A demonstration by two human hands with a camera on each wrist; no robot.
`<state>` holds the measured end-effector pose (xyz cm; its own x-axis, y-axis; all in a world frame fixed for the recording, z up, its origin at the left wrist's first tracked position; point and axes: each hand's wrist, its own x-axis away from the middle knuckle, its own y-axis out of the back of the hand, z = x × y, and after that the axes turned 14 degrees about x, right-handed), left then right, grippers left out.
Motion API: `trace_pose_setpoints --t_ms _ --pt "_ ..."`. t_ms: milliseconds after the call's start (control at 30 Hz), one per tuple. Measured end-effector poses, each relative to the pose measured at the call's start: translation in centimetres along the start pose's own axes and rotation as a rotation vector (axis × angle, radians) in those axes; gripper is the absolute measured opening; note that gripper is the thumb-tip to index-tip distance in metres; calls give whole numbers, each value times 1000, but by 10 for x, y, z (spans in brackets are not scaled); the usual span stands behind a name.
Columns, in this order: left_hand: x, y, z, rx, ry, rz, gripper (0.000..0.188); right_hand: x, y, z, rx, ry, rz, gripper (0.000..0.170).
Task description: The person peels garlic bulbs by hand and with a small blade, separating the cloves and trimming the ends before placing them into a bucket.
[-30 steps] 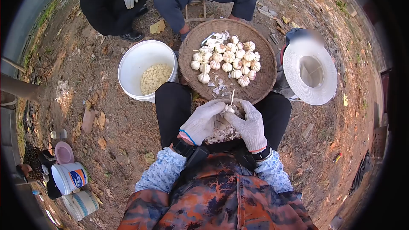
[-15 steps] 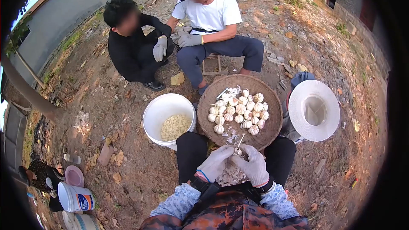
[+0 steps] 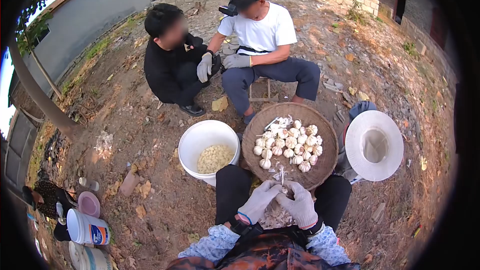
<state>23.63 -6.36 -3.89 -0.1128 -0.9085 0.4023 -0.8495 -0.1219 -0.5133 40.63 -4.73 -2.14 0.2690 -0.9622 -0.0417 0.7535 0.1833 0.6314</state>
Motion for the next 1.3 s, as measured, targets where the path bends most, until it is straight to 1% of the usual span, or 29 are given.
trace_pose_setpoints --t_ms 33,100,133,200,233,300,333,367,400,433,467,500,533,567,600,633,700,733,767,800,867,933,1000,1033,1100,1133,1200,1233,1300 --pt "-1 1 2 90 60 7 27 0 -1 0 1 0 -1 44" --pt "-1 2 4 82 72 -2 26 1 -3 -2 71 100 -58 44" --pt "1 -2 1 73 86 -12 25 2 -4 -1 72 100 -60 44" --pt "9 -9 -10 43 87 -17 24 4 -4 4 14 -20 2 40" --pt "14 -13 -17 12 89 -28 24 3 -4 4 15 -21 0 40" --pt "20 -18 -22 30 66 -32 23 1 -7 2 -221 -80 6 41" --pt "23 -19 -21 51 44 -38 22 1 -7 3 -220 -88 6 41" --pt "21 -18 -18 54 55 -35 22 -2 -6 5 -347 -96 17 39" --pt "17 -15 -13 14 -64 -20 21 -4 -4 7 -471 -106 25 37" --pt "14 -8 -9 -352 -390 135 20 -7 -7 3 -418 -18 -15 28" --pt "10 -1 -5 -684 -773 174 20 -7 -2 9 -583 -151 37 24" --pt "15 -7 -8 -377 -432 155 20 -7 4 15 -746 -296 81 20" --pt "19 -12 -11 -45 -134 39 20 -6 1 12 -779 -297 56 17" --pt "16 -17 -12 28 -122 -9 20 -9 -3 8 -814 -288 29 15" --pt "17 -27 -22 128 -101 -93 18 -8 9 16 -814 -307 96 16" --pt "17 -35 -30 220 -88 -177 18 -9 5 11 -742 -200 87 20" --pt "6 -25 -21 137 -247 -165 22 -9 5 15 -735 -97 41 28" --pt "5 -30 -21 49 -275 -186 20 -11 6 17 -735 -103 30 28" --pt "4 -35 -22 -37 -305 -207 19 -12 7 19 -596 -110 47 30" --pt "3 -35 -21 -40 -302 -200 19 -14 9 21 -457 -115 65 32" --pt "2 -32 -18 -121 -215 -217 19 -19 12 25 -449 -125 71 32" --pt "2 -27 -14 -93 -220 -202 19 -19 11 23 -440 -151 89 33" --pt "2 -28 -14 -38 -232 -177 19 -21 7 17 -304 -127 63 28" --pt "2 -26 -16 -38 -231 -176 19 -21 7 17 -303 -129 62 28" --pt "4 -20 -22 64 -91 -83 23 -20 7 15 -932 -364 187 25" --pt "7 -22 -26 251 31 -86 28 -20 7 13 -931 -366 186 25" --pt "9 -26 -29 262 10 -87 28 -23 8 9 -1033 -412 219 23" --pt "9 -26 -29 273 -11 -90 29 -23 10 7 -1032 -413 220 23" --pt "7 -18 -32 260 -25 -100 29 -25 16 4 -1293 -377 284 23"
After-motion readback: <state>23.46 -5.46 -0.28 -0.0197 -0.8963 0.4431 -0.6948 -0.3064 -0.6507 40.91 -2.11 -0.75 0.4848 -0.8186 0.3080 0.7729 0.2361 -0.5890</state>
